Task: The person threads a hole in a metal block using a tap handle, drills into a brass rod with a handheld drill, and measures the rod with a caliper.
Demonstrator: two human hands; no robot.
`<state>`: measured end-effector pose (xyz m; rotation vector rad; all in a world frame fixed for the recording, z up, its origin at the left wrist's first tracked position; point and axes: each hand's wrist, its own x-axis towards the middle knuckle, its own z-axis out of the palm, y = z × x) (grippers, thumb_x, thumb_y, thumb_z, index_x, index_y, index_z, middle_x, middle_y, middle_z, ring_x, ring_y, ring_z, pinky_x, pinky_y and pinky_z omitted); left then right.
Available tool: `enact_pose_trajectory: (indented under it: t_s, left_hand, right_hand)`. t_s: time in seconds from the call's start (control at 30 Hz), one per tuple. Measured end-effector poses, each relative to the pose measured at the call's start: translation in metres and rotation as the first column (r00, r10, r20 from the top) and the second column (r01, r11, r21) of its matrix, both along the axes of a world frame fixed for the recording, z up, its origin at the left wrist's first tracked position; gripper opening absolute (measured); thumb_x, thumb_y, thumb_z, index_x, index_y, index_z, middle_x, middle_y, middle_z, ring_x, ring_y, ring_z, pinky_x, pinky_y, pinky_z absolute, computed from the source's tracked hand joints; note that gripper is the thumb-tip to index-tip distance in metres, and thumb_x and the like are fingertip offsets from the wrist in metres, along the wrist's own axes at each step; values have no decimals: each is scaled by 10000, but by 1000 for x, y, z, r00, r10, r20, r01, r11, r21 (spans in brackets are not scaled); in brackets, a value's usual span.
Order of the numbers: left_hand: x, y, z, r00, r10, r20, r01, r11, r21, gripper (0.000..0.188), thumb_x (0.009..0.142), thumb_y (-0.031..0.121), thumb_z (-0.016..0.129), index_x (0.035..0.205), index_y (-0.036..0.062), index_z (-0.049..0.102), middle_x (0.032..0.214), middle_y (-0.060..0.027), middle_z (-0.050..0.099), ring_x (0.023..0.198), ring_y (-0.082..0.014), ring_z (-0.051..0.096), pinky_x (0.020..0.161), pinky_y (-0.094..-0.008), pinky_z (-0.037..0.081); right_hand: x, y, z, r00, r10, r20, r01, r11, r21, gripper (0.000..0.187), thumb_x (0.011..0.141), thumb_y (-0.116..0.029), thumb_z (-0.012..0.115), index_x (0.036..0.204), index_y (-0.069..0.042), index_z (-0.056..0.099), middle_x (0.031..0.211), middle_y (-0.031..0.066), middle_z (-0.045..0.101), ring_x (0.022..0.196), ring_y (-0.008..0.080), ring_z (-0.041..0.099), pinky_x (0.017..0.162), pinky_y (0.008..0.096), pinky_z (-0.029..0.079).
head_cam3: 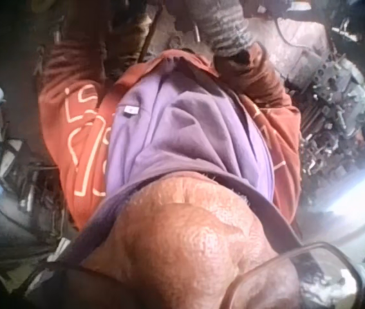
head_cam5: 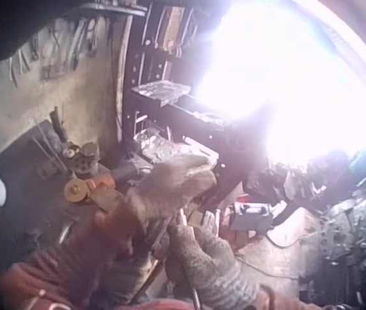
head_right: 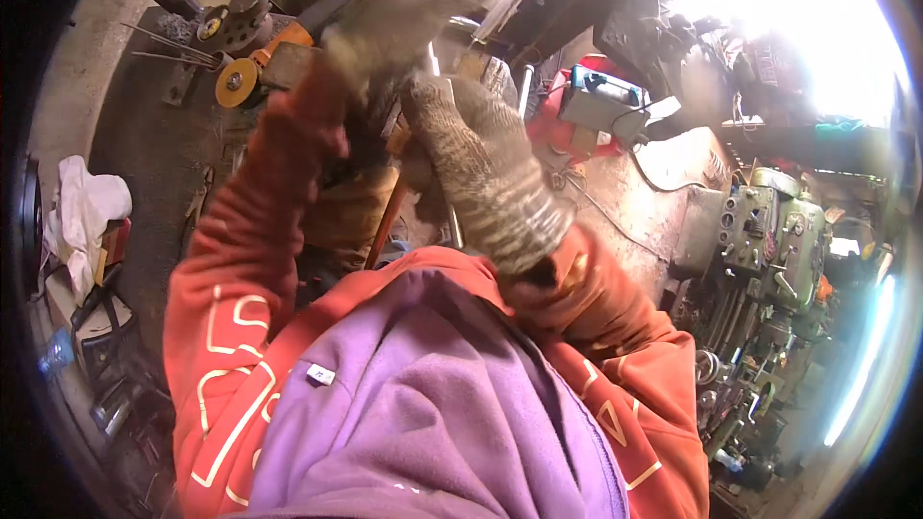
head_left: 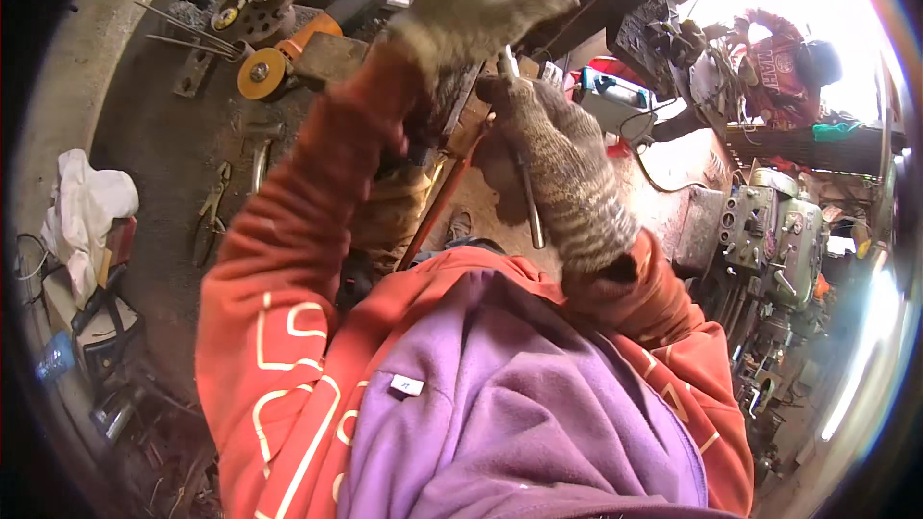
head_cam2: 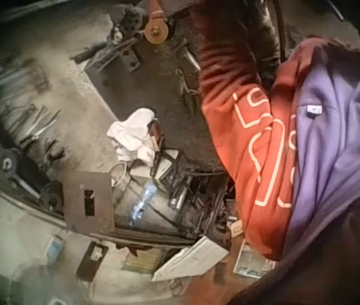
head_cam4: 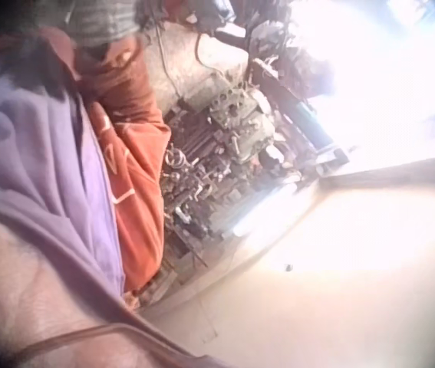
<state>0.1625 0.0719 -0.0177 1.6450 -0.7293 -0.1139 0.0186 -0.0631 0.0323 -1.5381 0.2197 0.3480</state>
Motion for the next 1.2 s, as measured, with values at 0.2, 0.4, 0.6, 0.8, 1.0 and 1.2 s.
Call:
enact_pose_trajectory:
  t_s: [0.2, 0.4, 0.6, 0.8, 1.0, 1.2]
  left_hand:
    - [-166, -26, 47, 763, 545, 349, -592, 805, 38, 565, 908, 288, 708, 1407, 42, 609, 1323, -204, 637, 1153, -386, 625, 1017, -486, 482]
    - [-187, -58, 50, 619, 605, 501, -764, 612, 204, 406, 905, 251, 701, 1232, 14, 666, 1284, -211, 590, 1248, -404, 558, 1032, -652, 415]
    - [-172, -14, 14, 432, 731, 529, -882, 464, 80, 341, 1046, 230, 613, 1270, -11, 706, 1281, -240, 692, 1234, -393, 656, 1069, -468, 502]
    - [-59, 50, 4, 799, 559, 224, -598, 779, 191, 373, 1027, 255, 632, 1260, -26, 705, 1273, -225, 710, 1186, -355, 690, 1026, -405, 547]
    - [-18, 24, 7, 949, 295, 109, -306, 947, 101, 384, 1041, 255, 605, 1285, -28, 692, 1300, -220, 697, 1200, -342, 676, 1036, -405, 536]
    - [-130, -22, 16, 620, 639, 455, -745, 661, 88, 388, 1062, 244, 570, 1320, -26, 678, 1321, -212, 688, 1209, -326, 663, 1058, -406, 518]
  right_hand:
    - [120, -51, -11, 605, 504, 617, -267, 858, -440, 268, 1060, -317, 675, 1059, -49, 688, 988, 17, 708, 820, 117, 656, 656, 302, 531]
    - [175, 1, 11, 22, 997, 76, -815, 62, -576, 364, 1063, -340, 660, 1247, -26, 644, 1168, 83, 692, 1016, 172, 647, 859, 329, 510]
    - [176, -27, 8, 189, 978, 87, -885, 208, -416, 517, 1065, -363, 645, 1435, -4, 600, 1347, 149, 677, 1211, 228, 638, 1062, 356, 490]
    - [71, -57, -4, 528, 640, 558, -442, 768, -464, 614, 943, -176, 768, 1496, -21, 553, 1465, 156, 610, 1321, 272, 589, 1132, 433, 454]
    - [0, 15, -4, 266, 554, 789, 139, 788, -600, 805, 753, -338, 884, 1451, -78, 579, 1446, 210, 584, 1317, 495, 552, 1142, 610, 388]
    - [133, 6, 29, 415, 434, 800, 64, 863, -502, 626, 848, -405, 757, 1327, -20, 638, 1230, 235, 658, 1230, 446, 605, 1093, 588, 407]
